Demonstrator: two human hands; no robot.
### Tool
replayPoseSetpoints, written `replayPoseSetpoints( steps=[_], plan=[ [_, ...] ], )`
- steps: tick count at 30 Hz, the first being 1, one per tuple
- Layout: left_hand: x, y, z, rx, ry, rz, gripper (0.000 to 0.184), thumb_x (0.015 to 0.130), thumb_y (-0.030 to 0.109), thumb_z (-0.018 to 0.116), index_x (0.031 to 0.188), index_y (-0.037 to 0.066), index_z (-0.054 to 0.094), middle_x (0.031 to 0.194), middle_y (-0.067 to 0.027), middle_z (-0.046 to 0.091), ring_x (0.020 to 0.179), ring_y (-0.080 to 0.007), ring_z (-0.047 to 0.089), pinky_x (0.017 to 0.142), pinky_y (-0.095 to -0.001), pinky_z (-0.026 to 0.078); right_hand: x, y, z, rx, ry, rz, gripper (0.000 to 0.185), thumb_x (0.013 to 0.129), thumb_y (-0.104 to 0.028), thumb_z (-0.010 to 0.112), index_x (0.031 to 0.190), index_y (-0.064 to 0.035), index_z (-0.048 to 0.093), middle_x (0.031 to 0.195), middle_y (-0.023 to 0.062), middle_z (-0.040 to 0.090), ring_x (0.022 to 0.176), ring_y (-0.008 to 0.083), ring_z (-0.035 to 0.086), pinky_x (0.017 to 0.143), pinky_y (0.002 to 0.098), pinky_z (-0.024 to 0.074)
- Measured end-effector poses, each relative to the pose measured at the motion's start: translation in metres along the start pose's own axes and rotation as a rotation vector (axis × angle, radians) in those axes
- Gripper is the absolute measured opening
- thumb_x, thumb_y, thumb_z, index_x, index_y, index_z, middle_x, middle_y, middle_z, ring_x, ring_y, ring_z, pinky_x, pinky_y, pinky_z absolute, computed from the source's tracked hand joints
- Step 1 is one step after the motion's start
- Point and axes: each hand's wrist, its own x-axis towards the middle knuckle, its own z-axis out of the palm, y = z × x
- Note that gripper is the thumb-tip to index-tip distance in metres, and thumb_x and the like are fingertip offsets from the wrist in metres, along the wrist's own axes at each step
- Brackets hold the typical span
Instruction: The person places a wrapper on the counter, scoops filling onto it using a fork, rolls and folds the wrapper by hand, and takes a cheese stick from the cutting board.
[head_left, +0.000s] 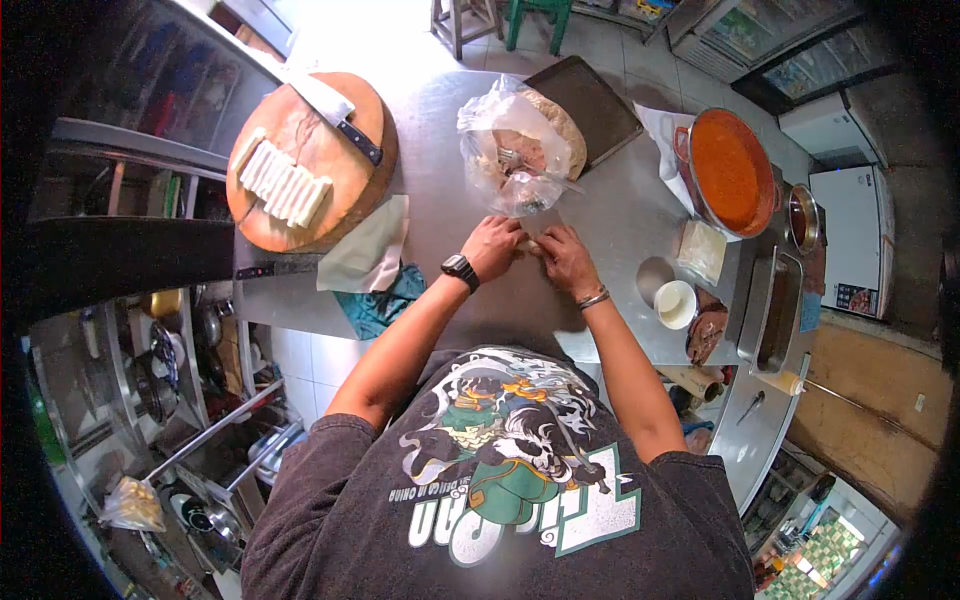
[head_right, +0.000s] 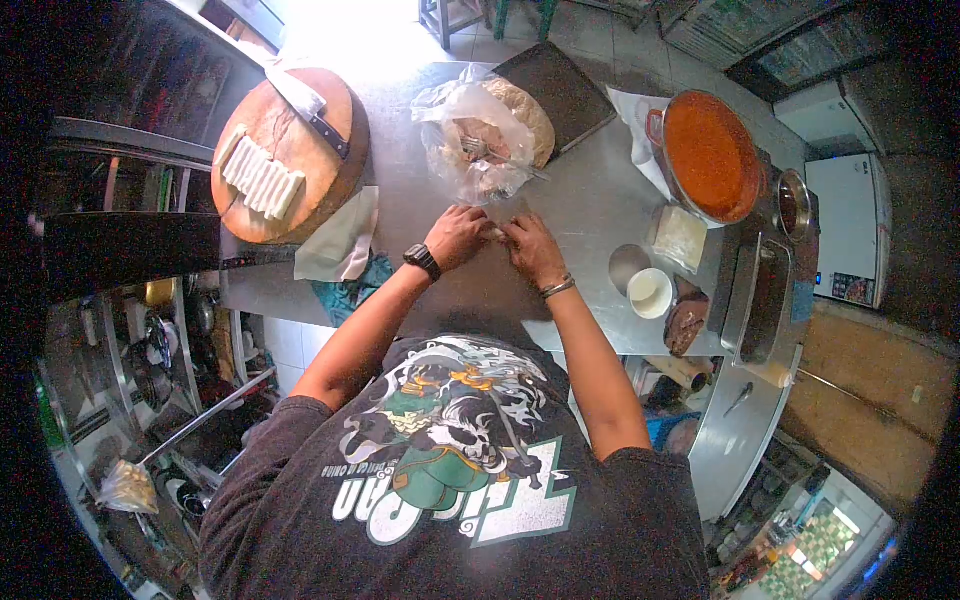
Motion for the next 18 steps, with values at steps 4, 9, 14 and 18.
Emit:
replayPoseSetpoints(
  steps=[4, 9, 14, 18],
  plan=[
    [0.003, 0.004, 0.005, 0.057, -0.067, 0.015, 0.023, 0.089, 0.02, 0.067, 0.109, 0.009, 0.07, 0.111, -0.0089, 0.067, 0.112, -0.0305, 0.061, 0.1, -0.0433, 0.046, -0.006, 0.0, 0.001, 0.001, -0.034, 0.017, 0.026, 0.086, -0.011, 0.071, 0.112, -0.0067, 0.07, 0.111, 0.0137, 0.066, 0.106, 0.0369, 0.061, 0.095, 0.0436, 0.0515],
    [-0.012, 0.007, 0.011, 0.008, -0.028, 0.034, 0.02, 0.089, 0.019, 0.066, 0.106, 0.009, 0.07, 0.108, -0.0084, 0.066, 0.11, -0.0303, 0.06, 0.098, -0.0437, 0.046, -0.017, -0.002, 0.013, -0.034, 0.08, -0.038, 0.032, 0.084, -0.006, 0.069, 0.116, -0.0065, 0.067, 0.109, 0.0149, 0.067, 0.105, 0.0378, 0.062, 0.095, 0.0447, 0.0512],
    [-0.04, 0.019, 0.015, -0.002, -0.026, 0.12, 0.022, 0.091, 0.018, 0.065, 0.11, 0.01, 0.068, 0.105, -0.0079, 0.065, 0.102, -0.0289, 0.06, 0.094, -0.0414, 0.048, -0.048, -0.025, 0.011, 0.005, 0.02, -0.043, 0.026, 0.084, -0.004, 0.066, 0.11, -0.006, 0.066, 0.104, 0.0154, 0.066, 0.1, 0.0367, 0.063, 0.091, 0.0452, 0.0522],
    [-0.083, 0.041, 0.02, -0.06, 0.02, 0.213, 0.019, 0.091, 0.017, 0.062, 0.107, 0.007, 0.067, 0.101, -0.0092, 0.066, 0.102, -0.0278, 0.061, 0.093, -0.0404, 0.048, -0.101, -0.053, 0.014, 0.016, 0.034, -0.034, 0.025, 0.086, -0.013, 0.071, 0.11, -0.0065, 0.068, 0.104, 0.0141, 0.066, 0.098, 0.0347, 0.063, 0.089, 0.0442, 0.0515]
  ],
)
